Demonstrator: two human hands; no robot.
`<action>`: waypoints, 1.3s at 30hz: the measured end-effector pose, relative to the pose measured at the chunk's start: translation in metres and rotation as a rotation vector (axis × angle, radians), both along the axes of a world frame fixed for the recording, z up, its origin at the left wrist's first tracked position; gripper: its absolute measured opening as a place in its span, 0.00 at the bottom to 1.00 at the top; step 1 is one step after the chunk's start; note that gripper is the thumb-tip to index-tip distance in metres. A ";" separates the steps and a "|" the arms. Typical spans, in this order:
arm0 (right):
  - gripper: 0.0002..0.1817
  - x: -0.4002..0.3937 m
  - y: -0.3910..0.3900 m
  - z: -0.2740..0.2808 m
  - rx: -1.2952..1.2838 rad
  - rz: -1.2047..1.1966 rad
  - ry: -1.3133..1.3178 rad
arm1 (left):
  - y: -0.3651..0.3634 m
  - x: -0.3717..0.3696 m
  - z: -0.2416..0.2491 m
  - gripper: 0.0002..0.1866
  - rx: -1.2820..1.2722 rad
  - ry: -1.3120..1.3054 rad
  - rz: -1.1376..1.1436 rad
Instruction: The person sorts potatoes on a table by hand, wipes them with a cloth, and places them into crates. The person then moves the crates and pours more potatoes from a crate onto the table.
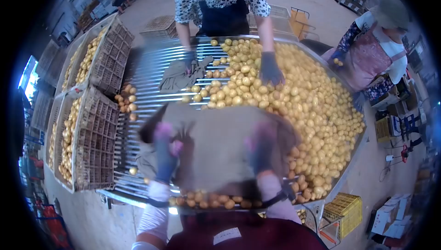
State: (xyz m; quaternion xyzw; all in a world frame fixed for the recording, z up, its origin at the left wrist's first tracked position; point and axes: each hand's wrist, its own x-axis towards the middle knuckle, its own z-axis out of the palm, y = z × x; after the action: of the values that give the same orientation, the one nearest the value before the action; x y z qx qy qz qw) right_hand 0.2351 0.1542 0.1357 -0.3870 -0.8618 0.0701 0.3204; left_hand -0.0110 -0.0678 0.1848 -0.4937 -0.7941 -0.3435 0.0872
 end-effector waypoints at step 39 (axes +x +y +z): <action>0.36 -0.143 0.071 -0.041 -0.061 0.311 -0.289 | 0.157 -0.035 -0.113 0.24 -0.776 0.480 -0.221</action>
State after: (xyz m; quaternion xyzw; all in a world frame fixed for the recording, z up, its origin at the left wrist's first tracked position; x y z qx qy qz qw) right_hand 0.0922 0.2256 0.0949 -0.2647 -0.9456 0.0884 0.1671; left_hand -0.0460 0.0895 0.0717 -0.6368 -0.7641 0.0953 0.0403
